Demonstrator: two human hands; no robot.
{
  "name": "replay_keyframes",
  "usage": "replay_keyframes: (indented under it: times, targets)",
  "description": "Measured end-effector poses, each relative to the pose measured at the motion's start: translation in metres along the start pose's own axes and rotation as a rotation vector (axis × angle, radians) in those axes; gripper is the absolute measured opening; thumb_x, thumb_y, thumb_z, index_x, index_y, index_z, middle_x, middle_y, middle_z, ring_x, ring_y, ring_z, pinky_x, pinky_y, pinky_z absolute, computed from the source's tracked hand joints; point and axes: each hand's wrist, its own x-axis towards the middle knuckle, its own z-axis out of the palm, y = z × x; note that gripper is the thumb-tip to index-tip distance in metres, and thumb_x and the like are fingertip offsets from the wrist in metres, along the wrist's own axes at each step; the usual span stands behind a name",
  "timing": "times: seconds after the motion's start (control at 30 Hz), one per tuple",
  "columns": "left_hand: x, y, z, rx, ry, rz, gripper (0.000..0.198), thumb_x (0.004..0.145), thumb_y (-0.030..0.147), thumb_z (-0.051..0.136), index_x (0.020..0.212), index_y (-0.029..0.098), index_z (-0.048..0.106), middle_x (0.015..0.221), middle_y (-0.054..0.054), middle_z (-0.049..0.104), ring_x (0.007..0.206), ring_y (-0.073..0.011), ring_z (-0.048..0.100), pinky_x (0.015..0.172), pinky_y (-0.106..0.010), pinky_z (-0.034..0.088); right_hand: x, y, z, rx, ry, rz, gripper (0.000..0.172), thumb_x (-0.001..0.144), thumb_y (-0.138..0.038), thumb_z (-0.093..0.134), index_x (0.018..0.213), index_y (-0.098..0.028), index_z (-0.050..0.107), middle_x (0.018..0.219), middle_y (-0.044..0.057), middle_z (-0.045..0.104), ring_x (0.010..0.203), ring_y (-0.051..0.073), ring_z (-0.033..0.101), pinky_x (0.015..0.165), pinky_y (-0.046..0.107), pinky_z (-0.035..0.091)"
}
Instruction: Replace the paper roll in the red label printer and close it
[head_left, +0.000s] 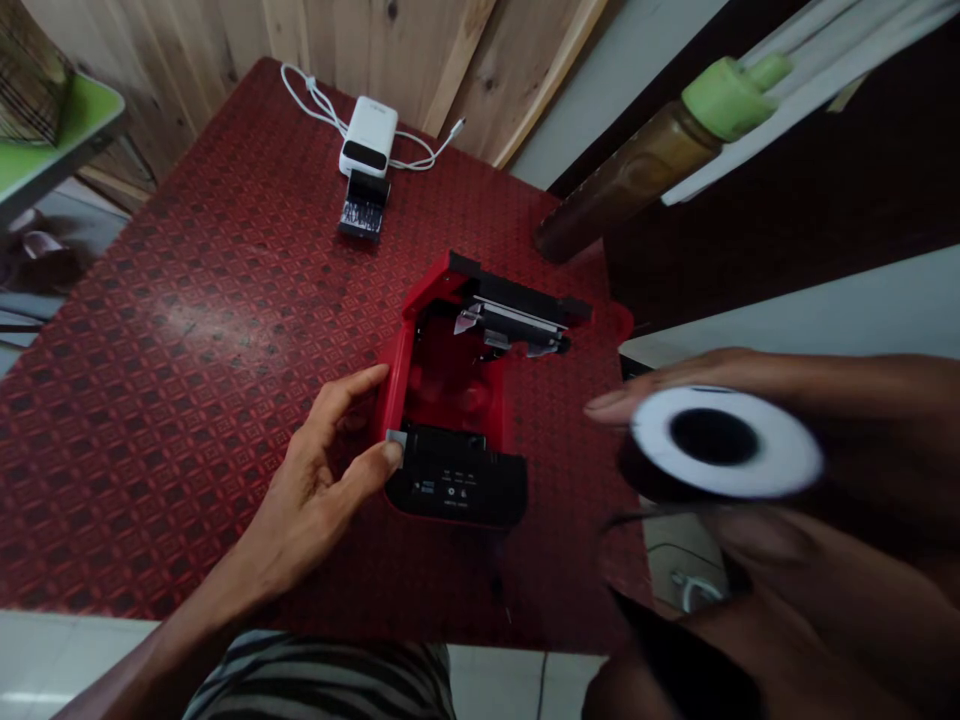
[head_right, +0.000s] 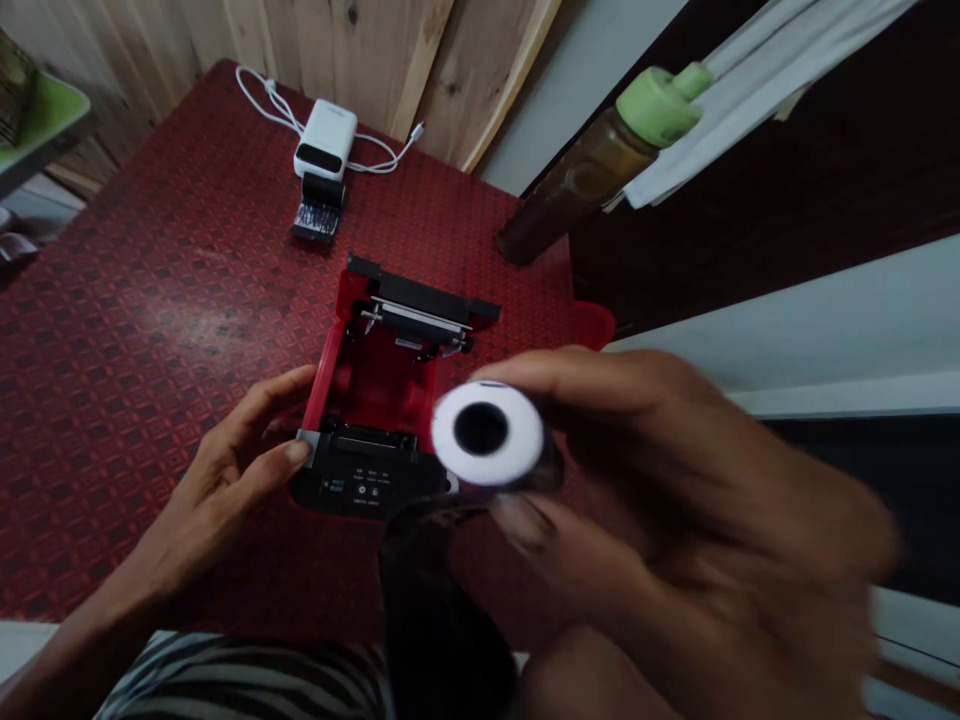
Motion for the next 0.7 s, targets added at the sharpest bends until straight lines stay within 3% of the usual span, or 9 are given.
replay_keyframes:
  times: [0.1, 0.17, 0.27, 0.5, 0.7]
  targets:
    - [0.000, 0.000, 0.000, -0.009, 0.000, 0.004, 0.065, 0.106, 0.048, 0.078, 0.166, 0.027, 0.063, 0.167, -0.012, 0.070, 0.156, -0.0410, 0.064, 0.135, -0.065, 0.045, 0.012, 0.007, 0.023, 0.024, -0.165, 0.016, 0.029, 0.105, -0.023, 0.078, 0.133, -0.031, 0.078, 0.115, 0.000, 0.088, 0.097, 0.023, 0.085, 0.089, 0.035, 0.069]
    - [0.001, 0.001, 0.001, -0.006, 0.001, 0.006, 0.065, 0.106, 0.046, 0.079, 0.166, 0.026, 0.064, 0.166, -0.012, 0.071, 0.156, -0.0405, 0.064, 0.135, -0.063, 0.046, 0.020, 0.010, 0.048, -0.029, -0.214, -0.026, 0.030, 0.106, -0.015, 0.072, 0.134, -0.025, 0.078, 0.119, 0.004, 0.088, 0.108, 0.026, 0.085, 0.101, 0.041, 0.069]
    - [0.001, 0.003, 0.001, -0.001, 0.001, 0.020, 0.065, 0.105, 0.043, 0.079, 0.166, 0.026, 0.064, 0.164, -0.011, 0.072, 0.156, -0.0395, 0.064, 0.134, -0.061, 0.047, 0.027, 0.011, 0.075, -0.129, -0.262, -0.017, 0.028, 0.107, -0.008, 0.065, 0.128, -0.019, 0.079, 0.120, 0.010, 0.088, 0.111, 0.028, 0.084, 0.100, 0.044, 0.068]
    - [0.001, 0.002, 0.001, 0.004, 0.006, 0.020, 0.064, 0.105, 0.044, 0.080, 0.165, 0.027, 0.065, 0.165, -0.011, 0.072, 0.156, -0.0411, 0.065, 0.134, -0.062, 0.047, 0.041, 0.005, 0.090, -0.290, -0.327, 0.140, 0.030, 0.102, 0.001, 0.068, 0.119, -0.020, 0.082, 0.119, 0.011, 0.088, 0.112, 0.032, 0.083, 0.099, 0.046, 0.064]
    - [0.000, 0.002, 0.001, 0.001, 0.009, 0.014, 0.066, 0.104, 0.044, 0.080, 0.166, 0.026, 0.064, 0.166, -0.012, 0.071, 0.158, -0.0408, 0.063, 0.136, -0.063, 0.046, 0.052, 0.015, 0.108, -0.249, -0.399, 0.210, 0.029, 0.102, 0.003, 0.068, 0.117, -0.019, 0.082, 0.125, 0.013, 0.087, 0.121, 0.033, 0.081, 0.104, 0.045, 0.059]
